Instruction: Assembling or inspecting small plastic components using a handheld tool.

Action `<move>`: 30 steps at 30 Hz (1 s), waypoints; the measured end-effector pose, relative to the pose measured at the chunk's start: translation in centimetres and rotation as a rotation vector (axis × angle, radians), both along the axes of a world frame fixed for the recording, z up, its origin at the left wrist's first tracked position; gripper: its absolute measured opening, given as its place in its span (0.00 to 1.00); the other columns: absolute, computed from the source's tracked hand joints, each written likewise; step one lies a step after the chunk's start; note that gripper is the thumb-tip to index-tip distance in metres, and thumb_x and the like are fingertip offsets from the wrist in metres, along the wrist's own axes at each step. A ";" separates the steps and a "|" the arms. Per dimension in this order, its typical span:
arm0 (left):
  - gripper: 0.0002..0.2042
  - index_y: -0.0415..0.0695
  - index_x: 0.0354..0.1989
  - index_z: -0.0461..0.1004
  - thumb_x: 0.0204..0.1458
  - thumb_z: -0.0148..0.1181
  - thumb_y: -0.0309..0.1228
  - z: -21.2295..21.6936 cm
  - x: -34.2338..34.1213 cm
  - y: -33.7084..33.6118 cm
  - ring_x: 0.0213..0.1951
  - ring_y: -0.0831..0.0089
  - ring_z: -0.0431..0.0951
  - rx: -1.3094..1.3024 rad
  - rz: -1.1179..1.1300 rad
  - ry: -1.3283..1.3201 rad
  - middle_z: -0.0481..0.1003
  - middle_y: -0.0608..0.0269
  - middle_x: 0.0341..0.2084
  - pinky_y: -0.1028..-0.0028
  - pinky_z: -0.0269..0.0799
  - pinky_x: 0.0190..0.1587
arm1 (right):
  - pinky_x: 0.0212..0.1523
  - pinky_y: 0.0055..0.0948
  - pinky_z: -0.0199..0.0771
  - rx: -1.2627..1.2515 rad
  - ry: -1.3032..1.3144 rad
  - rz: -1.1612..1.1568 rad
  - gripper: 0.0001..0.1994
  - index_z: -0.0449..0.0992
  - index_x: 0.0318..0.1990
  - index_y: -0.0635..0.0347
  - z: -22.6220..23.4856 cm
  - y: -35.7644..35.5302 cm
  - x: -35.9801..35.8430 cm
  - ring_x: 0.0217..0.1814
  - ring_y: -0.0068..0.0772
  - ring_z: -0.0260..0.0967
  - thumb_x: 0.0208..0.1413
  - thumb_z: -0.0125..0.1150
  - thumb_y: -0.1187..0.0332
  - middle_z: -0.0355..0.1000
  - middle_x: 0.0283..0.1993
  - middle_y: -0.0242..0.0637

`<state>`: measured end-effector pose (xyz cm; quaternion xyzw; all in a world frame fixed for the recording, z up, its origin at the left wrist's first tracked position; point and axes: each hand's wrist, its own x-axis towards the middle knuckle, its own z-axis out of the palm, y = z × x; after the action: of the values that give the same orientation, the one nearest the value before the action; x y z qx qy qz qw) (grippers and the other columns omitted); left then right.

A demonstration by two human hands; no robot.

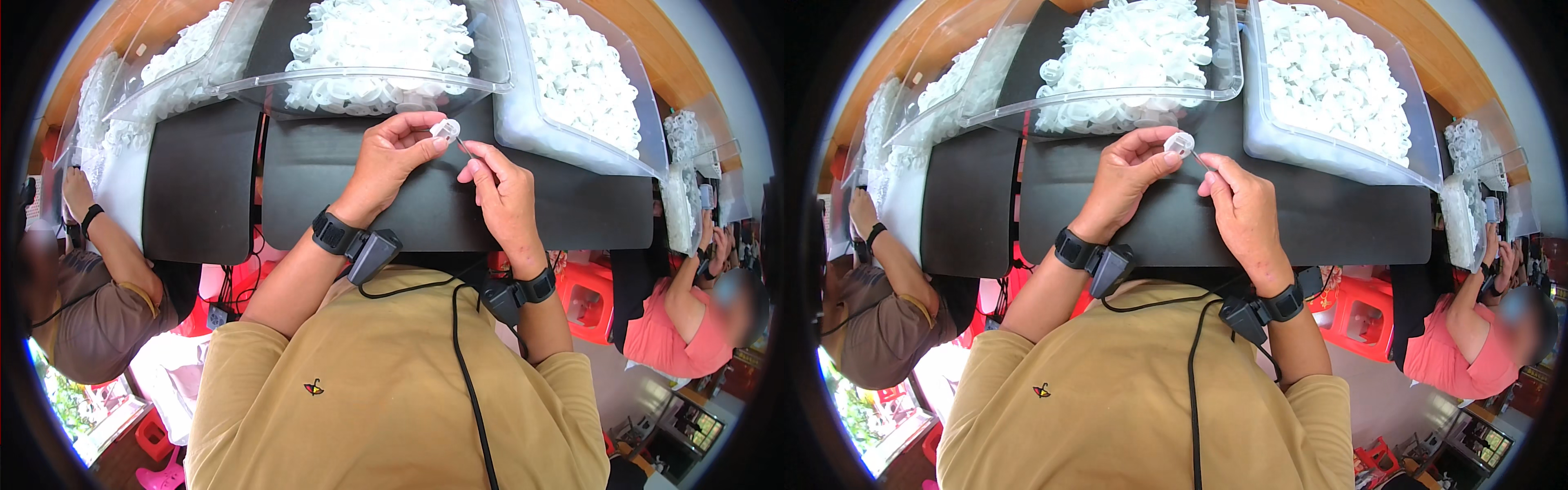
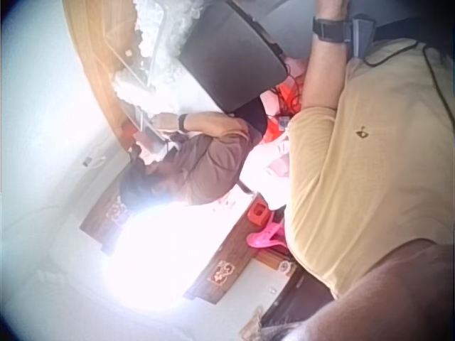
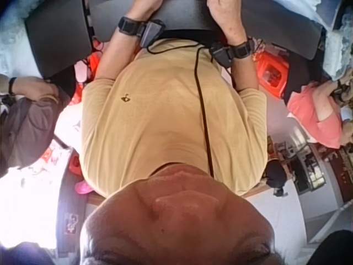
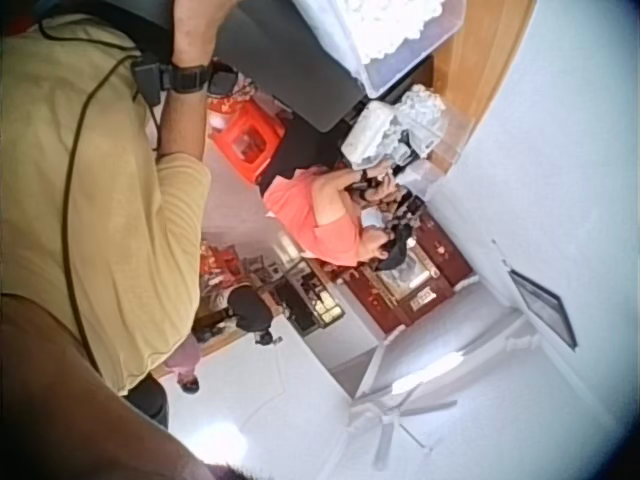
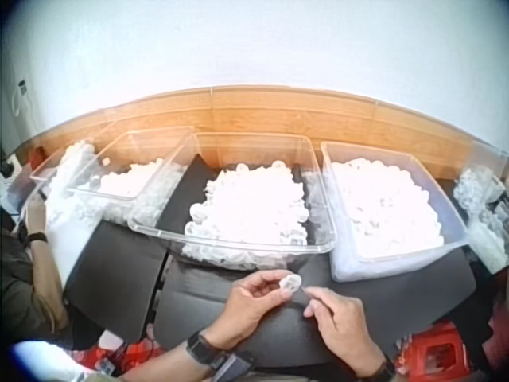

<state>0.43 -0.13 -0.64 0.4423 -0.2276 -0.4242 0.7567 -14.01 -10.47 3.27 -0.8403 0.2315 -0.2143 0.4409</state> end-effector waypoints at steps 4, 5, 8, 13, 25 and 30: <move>0.17 0.37 0.49 0.71 0.50 0.62 0.22 0.1 -0.1 0.0 0.44 0.77 0.75 -0.005 0.006 0.012 0.76 0.60 0.42 0.78 0.73 0.46 | 0.31 0.26 0.71 -0.015 -0.002 -0.013 0.10 0.75 0.44 0.62 -0.1 0.0 0.1 0.26 0.32 0.74 0.56 0.53 0.75 0.75 0.26 0.41; 0.17 0.37 0.49 0.71 0.50 0.62 0.22 0.2 -0.1 0.0 0.44 0.77 0.75 -0.005 0.006 0.013 0.76 0.60 0.42 0.78 0.73 0.46 | 0.31 0.26 0.71 -0.031 -0.008 -0.023 0.10 0.76 0.44 0.61 -0.1 0.0 0.2 0.26 0.32 0.74 0.56 0.53 0.74 0.75 0.26 0.42; 0.17 0.36 0.49 0.71 0.50 0.63 0.21 0.3 -0.1 0.1 0.44 0.76 0.75 -0.005 0.003 -0.009 0.76 0.59 0.43 0.78 0.73 0.47 | 0.31 0.27 0.72 -0.038 -0.020 -0.037 0.10 0.76 0.43 0.61 -0.1 0.2 0.2 0.27 0.33 0.75 0.55 0.54 0.74 0.75 0.27 0.42; 0.17 0.36 0.49 0.71 0.49 0.63 0.21 0.2 0.0 0.1 0.45 0.75 0.75 -0.004 0.003 -0.006 0.75 0.58 0.43 0.77 0.72 0.48 | 0.31 0.27 0.72 -0.065 -0.010 -0.061 0.10 0.77 0.43 0.59 0.0 0.3 0.4 0.28 0.33 0.75 0.54 0.55 0.74 0.76 0.27 0.41; 0.17 0.36 0.48 0.71 0.48 0.63 0.20 0.4 0.0 0.2 0.44 0.76 0.75 0.010 0.005 -0.027 0.75 0.59 0.43 0.78 0.72 0.48 | 0.31 0.27 0.72 -0.110 -0.041 -0.144 0.10 0.78 0.42 0.58 -0.1 0.7 0.7 0.28 0.35 0.75 0.53 0.56 0.74 0.76 0.29 0.40; 0.17 0.36 0.48 0.71 0.48 0.63 0.19 0.3 0.0 0.2 0.44 0.76 0.75 -0.002 0.006 -0.016 0.75 0.59 0.43 0.78 0.72 0.48 | 0.31 0.28 0.72 -0.163 -0.036 -0.149 0.10 0.78 0.42 0.56 0.0 0.8 0.7 0.28 0.37 0.75 0.53 0.56 0.74 0.76 0.29 0.40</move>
<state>0.41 0.09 -0.37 0.4455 -0.2327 -0.4179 0.7568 -13.35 -9.66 3.30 -0.8500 0.2670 -0.2796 0.3579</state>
